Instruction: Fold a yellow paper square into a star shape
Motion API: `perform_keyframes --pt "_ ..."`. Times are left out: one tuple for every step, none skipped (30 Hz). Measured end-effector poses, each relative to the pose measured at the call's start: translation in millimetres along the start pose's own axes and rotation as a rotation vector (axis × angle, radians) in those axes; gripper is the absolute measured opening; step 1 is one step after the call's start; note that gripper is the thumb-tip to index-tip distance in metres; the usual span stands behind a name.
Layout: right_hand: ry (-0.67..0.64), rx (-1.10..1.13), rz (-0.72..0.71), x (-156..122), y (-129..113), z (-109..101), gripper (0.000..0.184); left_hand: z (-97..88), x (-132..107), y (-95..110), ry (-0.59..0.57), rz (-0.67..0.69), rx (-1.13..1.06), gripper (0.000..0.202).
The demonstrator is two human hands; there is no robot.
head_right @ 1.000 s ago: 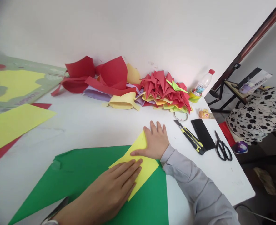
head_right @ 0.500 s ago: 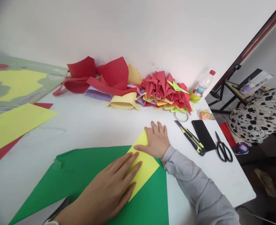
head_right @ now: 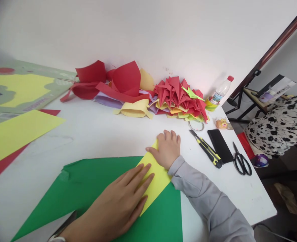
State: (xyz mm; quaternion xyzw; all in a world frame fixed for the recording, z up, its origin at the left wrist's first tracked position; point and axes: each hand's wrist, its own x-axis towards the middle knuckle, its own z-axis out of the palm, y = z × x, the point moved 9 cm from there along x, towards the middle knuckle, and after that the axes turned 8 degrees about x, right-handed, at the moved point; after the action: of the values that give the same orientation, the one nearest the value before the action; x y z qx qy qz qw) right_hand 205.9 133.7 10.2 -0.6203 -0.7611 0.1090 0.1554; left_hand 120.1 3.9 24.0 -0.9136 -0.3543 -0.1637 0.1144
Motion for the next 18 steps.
perform_keyframes --pt "0.012 0.002 -0.005 1.1 0.3 -0.7 0.048 0.3 0.1 0.2 -0.002 0.005 0.001 0.041" --pt "0.026 0.009 -0.008 2.4 1.0 -1.8 0.045 0.2 0.1 0.0 0.002 0.006 0.0 0.041" --pt "0.042 0.021 -0.005 3.8 2.3 -3.4 0.04 0.1 0.1 -0.1 0.005 0.007 -0.003 0.041" --pt "0.058 0.034 0.001 5.5 4.1 -5.2 0.035 0.2 -0.1 -0.4 0.006 0.004 -0.006 0.041" --pt "0.072 0.047 0.01 7.3 6.3 -7.1 0.03 0.8 -0.4 -0.7 0.003 0.001 -0.008 0.041" --pt "0.085 0.059 0.022 9.2 8.8 -8.9 0.025 1.3 -0.7 -0.6 0.0 0.001 -0.009 0.041" --pt "0.093 0.07 0.035 11.2 11.3 -10.5 0.022 2.0 -1.1 -0.5 -0.005 0.001 -0.008 0.042" --pt "0.097 0.078 0.046 13.1 13.5 -11.6 0.02 2.8 -1.4 -0.4 -0.013 -0.001 -0.007 0.042" --pt "0.1 0.085 0.055 14.9 15.3 -12.4 0.02 3.3 -1.7 0.0 -0.02 0.002 -0.005 0.042" --pt "0.101 0.089 0.063 16.6 16.8 -12.9 0.02 3.5 -1.8 0.0 -0.026 0.001 -0.003 0.043" --pt "0.103 0.093 0.07 18.0 17.9 -13.4 0.019 3.3 -1.7 -0.2 -0.029 -0.002 -0.003 0.043" --pt "0.105 0.094 0.075 19.3 18.6 -13.7 0.018 3.4 -1.6 0.1 -0.036 0.0 -0.004 0.043" --pt "0.108 0.094 0.081 20.3 19.3 -14.1 0.017 3.6 -1.4 0.6 -0.045 0.005 -0.007 0.043" --pt "0.113 0.092 0.088 21.3 20.0 -14.6 0.015 3.9 -1.2 0.8 -0.053 0.006 -0.009 0.043" --pt "0.118 0.091 0.095 22.1 20.7 -15.0 0.013 4.4 -1.2 1.1 -0.062 0.008 -0.01 0.043" --pt "0.122 0.091 0.1 22.9 21.4 -15.3 0.012 4.9 -1.3 1.1 -0.069 0.006 -0.011 0.043" --pt "0.126 0.092 0.104 23.6 22.1 -15.5 0.012 4.9 -1.5 0.8 -0.069 0.002 -0.011 0.043" --pt "0.129 0.094 0.104 24.2 22.8 -15.6 0.012 4.9 -1.8 0.3 -0.067 -0.002 -0.01 0.042"
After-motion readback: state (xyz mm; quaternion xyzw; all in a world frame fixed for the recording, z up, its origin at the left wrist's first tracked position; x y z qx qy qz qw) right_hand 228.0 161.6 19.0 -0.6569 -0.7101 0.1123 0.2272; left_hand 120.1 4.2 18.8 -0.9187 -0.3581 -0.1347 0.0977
